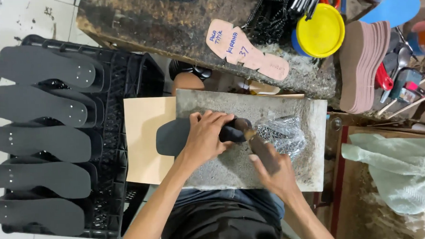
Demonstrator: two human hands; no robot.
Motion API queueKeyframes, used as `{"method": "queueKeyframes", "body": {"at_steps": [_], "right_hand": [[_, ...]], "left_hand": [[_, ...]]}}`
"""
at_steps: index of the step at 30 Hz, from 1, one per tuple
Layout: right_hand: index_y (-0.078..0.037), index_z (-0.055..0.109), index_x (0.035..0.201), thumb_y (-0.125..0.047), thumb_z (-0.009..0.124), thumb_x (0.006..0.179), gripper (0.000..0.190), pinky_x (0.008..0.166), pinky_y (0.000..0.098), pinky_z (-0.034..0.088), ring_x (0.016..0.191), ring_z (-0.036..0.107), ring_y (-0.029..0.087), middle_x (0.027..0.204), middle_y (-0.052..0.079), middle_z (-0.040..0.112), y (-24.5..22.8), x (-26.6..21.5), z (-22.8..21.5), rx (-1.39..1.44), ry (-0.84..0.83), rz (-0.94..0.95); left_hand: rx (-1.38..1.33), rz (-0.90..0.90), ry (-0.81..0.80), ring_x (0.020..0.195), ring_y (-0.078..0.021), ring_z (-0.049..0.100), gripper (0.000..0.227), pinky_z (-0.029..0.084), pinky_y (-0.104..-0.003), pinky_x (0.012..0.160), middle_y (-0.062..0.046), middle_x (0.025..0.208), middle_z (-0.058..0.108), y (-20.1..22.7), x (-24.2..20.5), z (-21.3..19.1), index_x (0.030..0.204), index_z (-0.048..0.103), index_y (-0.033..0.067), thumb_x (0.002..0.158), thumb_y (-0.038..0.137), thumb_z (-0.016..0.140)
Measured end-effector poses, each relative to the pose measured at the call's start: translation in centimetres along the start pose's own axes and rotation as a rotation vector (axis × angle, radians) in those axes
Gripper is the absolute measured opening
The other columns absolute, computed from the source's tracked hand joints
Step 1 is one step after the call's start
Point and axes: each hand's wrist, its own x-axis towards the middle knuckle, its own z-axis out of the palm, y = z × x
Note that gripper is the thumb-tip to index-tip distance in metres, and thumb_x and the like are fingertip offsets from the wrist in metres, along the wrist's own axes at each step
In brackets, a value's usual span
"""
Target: Manually nailing heels to shoe soles using a hammer and small nails.
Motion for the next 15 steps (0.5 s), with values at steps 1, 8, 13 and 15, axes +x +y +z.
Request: {"method": "queueKeyframes", "body": {"at_steps": [1,8,13,15], "right_hand": [[-0.013,0.058,0.077,-0.039,0.056,0.073,0.027,0.038,0.0274,0.04,0.039,0.057,0.024,0.044,0.004,0.053,-0.3,-0.3,-0.2,0.057,0.043,-0.035],[-0.018,0.062,0.078,-0.045,0.069,0.063,0.032,0.044,0.0307,0.048,0.057,0.061,0.022,0.062,0.004,0.059,1.1,-5.6,-0.3,-0.326,0.005,-0.283],[-0.013,0.064,0.076,-0.032,0.068,0.068,0.022,0.048,0.0314,0.049,0.06,0.061,0.024,0.062,0.007,0.06,-0.4,-3.1,-0.8,-0.219,-0.008,-0.31],[-0.01,0.065,0.076,-0.023,0.066,0.071,0.014,0.05,0.0348,0.048,0.063,0.061,0.029,0.064,0.01,0.062,0.1,-0.7,-1.2,-0.127,0.056,-0.331]], "left_hand": [[0.034,-0.024,-0.075,0.088,-0.0221,0.047,0.055,0.022,-0.043,0.086,-0.01,0.1,0.058,-0.2,0.2,-0.1,0.111,0.055,0.0078,0.062,0.021,0.077],[0.175,0.127,-0.131,0.096,-0.0293,0.046,0.056,0.027,-0.048,0.085,-0.013,0.108,0.051,0.2,0.4,-0.6,0.122,0.047,0.0248,0.07,0.017,0.068],[0.277,0.22,-0.091,0.099,-0.0274,0.042,0.042,0.027,-0.043,0.085,-0.012,0.111,0.047,-0.2,0.2,0.8,0.115,0.053,0.0253,0.074,0.015,0.061],[0.277,0.237,-0.077,0.1,-0.0262,0.042,0.04,0.027,-0.042,0.086,-0.012,0.111,0.046,-0.3,0.2,1.1,0.113,0.054,0.0244,0.075,0.016,0.061]]}}
